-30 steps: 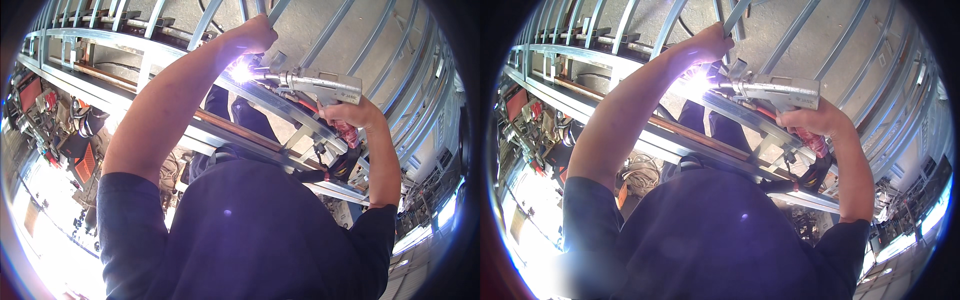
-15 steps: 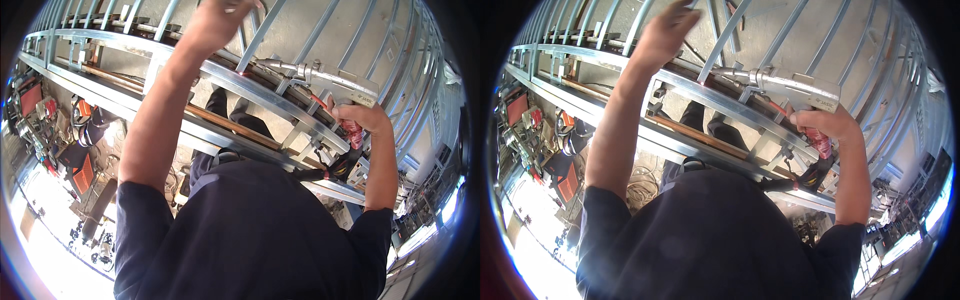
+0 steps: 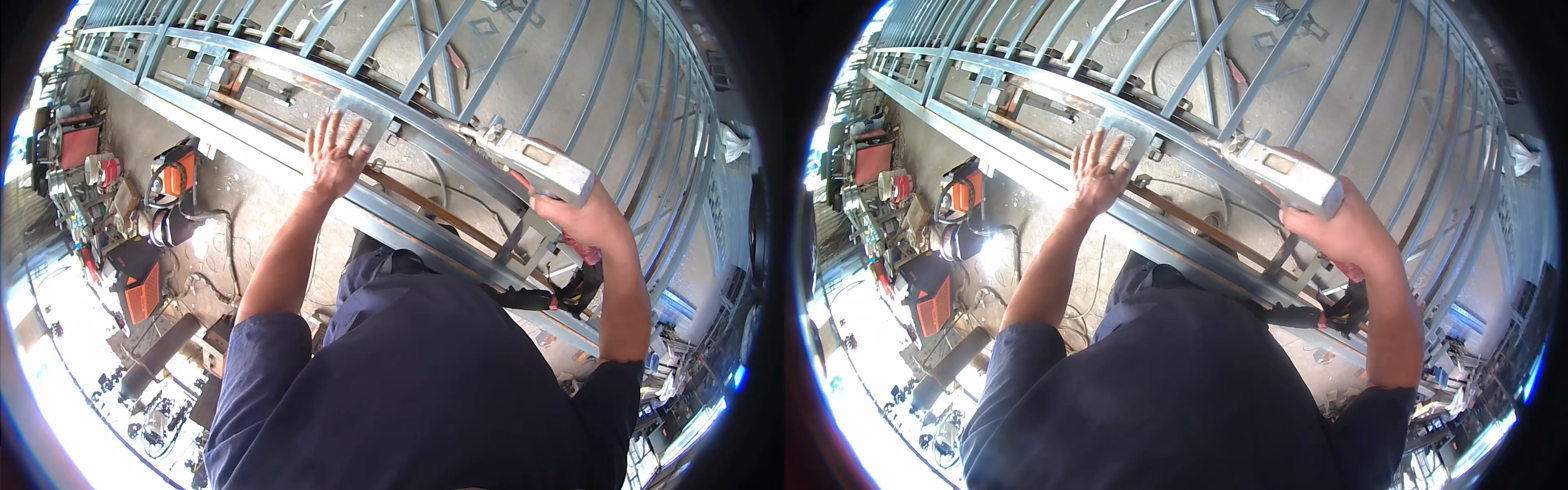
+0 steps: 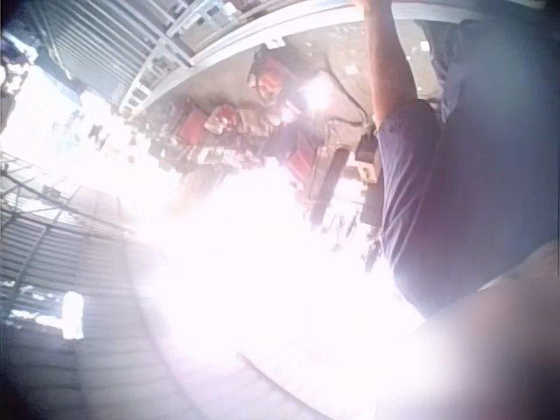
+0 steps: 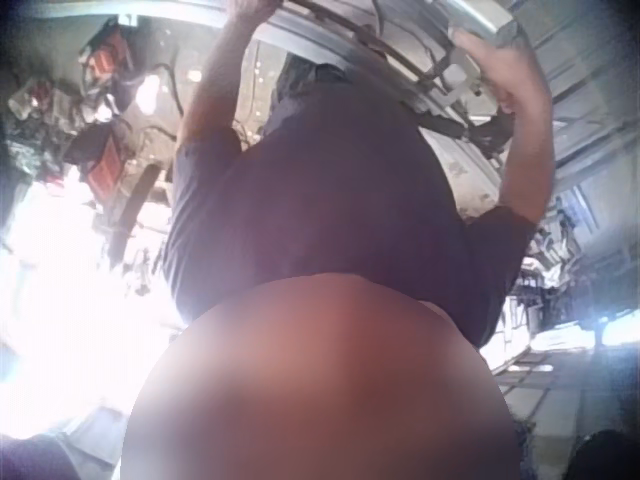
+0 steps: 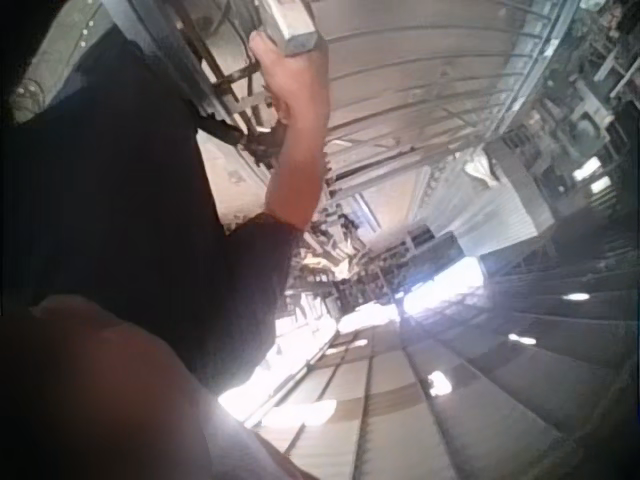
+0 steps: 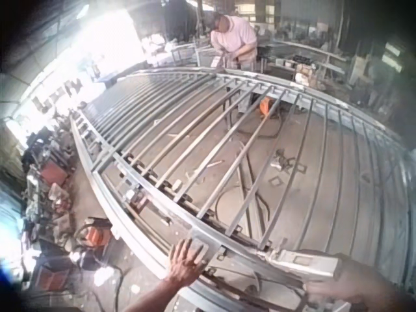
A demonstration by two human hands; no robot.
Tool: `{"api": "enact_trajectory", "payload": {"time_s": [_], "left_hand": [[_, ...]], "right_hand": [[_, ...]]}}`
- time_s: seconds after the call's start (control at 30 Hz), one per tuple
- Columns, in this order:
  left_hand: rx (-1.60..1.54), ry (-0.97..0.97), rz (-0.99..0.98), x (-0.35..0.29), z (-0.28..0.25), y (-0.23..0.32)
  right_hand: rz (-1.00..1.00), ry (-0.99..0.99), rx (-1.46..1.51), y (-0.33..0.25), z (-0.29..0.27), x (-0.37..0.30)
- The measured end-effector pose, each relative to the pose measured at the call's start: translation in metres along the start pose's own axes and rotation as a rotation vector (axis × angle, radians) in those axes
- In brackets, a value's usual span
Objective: The person welds a metal frame using a handheld welding torch, moving along the frame to join metal pieces at various joints. The person holds the frame steady with one hand while operating the torch with the other, producing bright sparks during welding.
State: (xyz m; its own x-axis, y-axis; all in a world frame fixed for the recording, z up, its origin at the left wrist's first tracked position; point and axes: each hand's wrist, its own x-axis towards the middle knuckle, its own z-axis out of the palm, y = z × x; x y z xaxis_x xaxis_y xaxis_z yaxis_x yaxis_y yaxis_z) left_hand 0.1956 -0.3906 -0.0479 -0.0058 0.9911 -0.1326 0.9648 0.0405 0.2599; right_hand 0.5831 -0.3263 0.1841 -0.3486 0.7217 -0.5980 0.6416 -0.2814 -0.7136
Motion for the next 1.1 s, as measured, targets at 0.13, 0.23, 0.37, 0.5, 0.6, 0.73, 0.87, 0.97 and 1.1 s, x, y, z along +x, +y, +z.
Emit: {"api": "enact_trajectory", "payload": {"time_s": [0.13, 0.23, 0.37, 0.5, 0.6, 0.73, 0.87, 0.97, 1.1], "left_hand": [[-0.017, 0.062, 0.121, 0.000, 0.019, -0.006], [-0.047, 0.044, 0.114, 0.004, 0.022, -0.004], [0.006, -0.067, 0.089, 0.003, 0.012, -0.001], [0.013, -0.104, 0.110, 0.005, 0.006, 0.001], [0.008, -0.114, 0.113, 0.004, 0.003, -0.001], [0.017, -0.078, 0.128, 0.004, 0.004, -0.002], [-0.248, -0.006, 0.035, 0.012, 0.006, -0.011], [-0.218, 0.030, -0.098, 0.012, 0.000, -0.011], [-0.134, -0.014, -0.112, 0.009, 0.007, -0.005]], "right_hand": [[0.099, 0.056, -0.102, -0.030, 0.035, 0.011], [0.012, 0.119, -0.077, -0.033, 0.066, 0.026], [0.166, 0.152, -0.054, -0.047, 0.105, 0.037], [0.030, 0.195, 0.036, -0.041, 0.137, 0.050], [-0.018, 0.222, -0.007, -0.053, 0.148, 0.051], [-0.032, 0.283, -0.026, -0.061, 0.153, 0.053], [-0.023, 0.322, -0.010, -0.066, 0.159, 0.047], [0.049, 0.339, 0.013, -0.065, 0.163, 0.038], [0.113, 0.333, 0.096, -0.065, 0.170, 0.030]]}}
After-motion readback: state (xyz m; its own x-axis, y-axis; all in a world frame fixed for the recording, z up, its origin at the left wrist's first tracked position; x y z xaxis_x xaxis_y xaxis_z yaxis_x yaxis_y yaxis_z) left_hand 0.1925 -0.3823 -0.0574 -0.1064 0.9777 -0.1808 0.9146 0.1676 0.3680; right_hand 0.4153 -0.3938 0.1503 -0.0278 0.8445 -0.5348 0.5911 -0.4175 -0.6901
